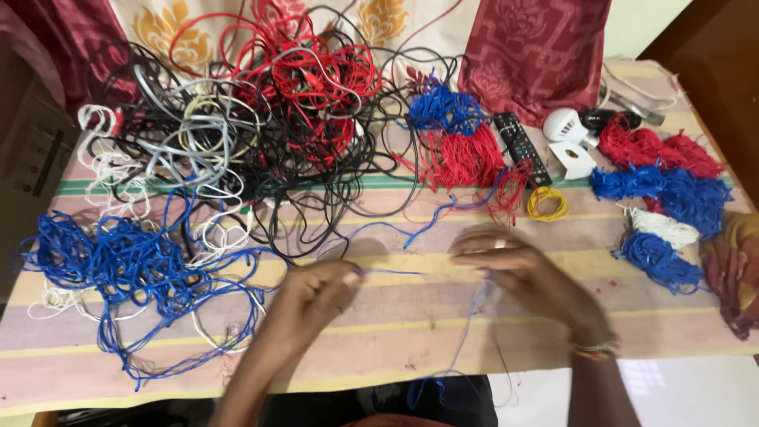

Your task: The person organizes a tangled pile of blue yarn on a table by hand. They separate the yarn into smaller bundles, untangle sections, and roll them into neat balls. The person then places the finished yarn balls on the table.

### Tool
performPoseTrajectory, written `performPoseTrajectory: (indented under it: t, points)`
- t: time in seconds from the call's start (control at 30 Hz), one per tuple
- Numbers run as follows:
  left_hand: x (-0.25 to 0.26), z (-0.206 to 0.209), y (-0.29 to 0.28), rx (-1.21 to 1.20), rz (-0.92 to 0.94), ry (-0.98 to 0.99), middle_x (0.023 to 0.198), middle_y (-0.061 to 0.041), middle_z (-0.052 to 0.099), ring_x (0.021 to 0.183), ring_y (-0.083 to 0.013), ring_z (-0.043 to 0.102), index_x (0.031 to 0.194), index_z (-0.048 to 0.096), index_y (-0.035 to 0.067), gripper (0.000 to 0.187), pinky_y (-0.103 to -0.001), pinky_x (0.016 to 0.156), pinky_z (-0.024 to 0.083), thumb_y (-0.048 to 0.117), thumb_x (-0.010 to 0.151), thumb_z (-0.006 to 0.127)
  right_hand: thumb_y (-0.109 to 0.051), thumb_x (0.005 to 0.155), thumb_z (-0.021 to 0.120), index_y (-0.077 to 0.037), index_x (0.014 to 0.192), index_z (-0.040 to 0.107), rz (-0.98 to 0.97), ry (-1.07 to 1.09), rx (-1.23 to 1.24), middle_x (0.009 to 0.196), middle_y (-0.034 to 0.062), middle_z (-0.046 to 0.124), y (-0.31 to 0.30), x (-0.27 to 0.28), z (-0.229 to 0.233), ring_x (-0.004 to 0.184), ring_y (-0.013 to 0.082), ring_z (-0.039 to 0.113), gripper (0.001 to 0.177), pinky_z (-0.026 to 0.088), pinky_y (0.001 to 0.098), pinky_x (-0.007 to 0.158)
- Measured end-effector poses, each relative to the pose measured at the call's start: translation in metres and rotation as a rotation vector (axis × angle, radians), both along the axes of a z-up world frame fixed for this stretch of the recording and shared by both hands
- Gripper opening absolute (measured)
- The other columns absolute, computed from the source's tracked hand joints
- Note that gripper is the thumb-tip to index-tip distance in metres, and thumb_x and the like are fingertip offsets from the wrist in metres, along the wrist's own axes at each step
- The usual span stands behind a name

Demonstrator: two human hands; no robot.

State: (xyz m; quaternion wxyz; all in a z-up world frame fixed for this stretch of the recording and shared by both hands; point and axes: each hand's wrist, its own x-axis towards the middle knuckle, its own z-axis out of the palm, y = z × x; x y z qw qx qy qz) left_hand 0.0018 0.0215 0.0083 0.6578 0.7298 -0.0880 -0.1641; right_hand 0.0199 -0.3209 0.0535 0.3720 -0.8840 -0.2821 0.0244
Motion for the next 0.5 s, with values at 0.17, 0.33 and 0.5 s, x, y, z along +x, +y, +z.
performPoseTrajectory:
  t: [0.17, 0.33, 0.5]
  points:
    - [-0.001, 0.067, 0.004, 0.351, -0.110, -0.562, 0.087, -0.007, 0.071, 0.079, -0.0209, 0.068, 0.095, 0.072, 0.004, 0.011, -0.034, 0.068, 0.052, 0.013, 0.090, 0.072, -0.008, 0.071, 0.083, -0.012, 0.148, 0.055, -0.004, -0.014, -0.009, 0.155, 0.0111, 0.049, 0.007, -0.019, 0.048, 0.142, 0.0275, 0.045, 0.082, 0.041, 0.0408, 0.110]
    - [0.008, 0.080, -0.019, 0.189, -0.076, -0.662, 0.088, -0.010, 0.068, 0.084, -0.0251, 0.067, 0.093, 0.070, 0.002, 0.010, -0.036, 0.074, 0.052, 0.010, 0.089, 0.075, -0.013, 0.091, 0.077, -0.001, 0.123, 0.067, 0.032, 0.254, 0.282, 0.123, 0.0093, 0.064, 0.065, -0.033, -0.008, 0.116, 0.0193, 0.058, 0.035, 0.048, 0.0328, 0.096]
    - [0.039, 0.062, 0.052, 0.294, 0.362, -0.556, 0.087, -0.010, 0.070, 0.078, -0.0214, 0.065, 0.098, 0.072, 0.001, 0.009, -0.030, 0.070, 0.050, 0.009, 0.095, 0.069, -0.023, 0.090, 0.076, -0.001, 0.087, 0.076, -0.297, 0.533, 0.261, 0.069, -0.0011, 0.062, -0.028, -0.030, -0.028, 0.065, 0.0099, 0.056, 0.023, 0.048, 0.0294, 0.058]
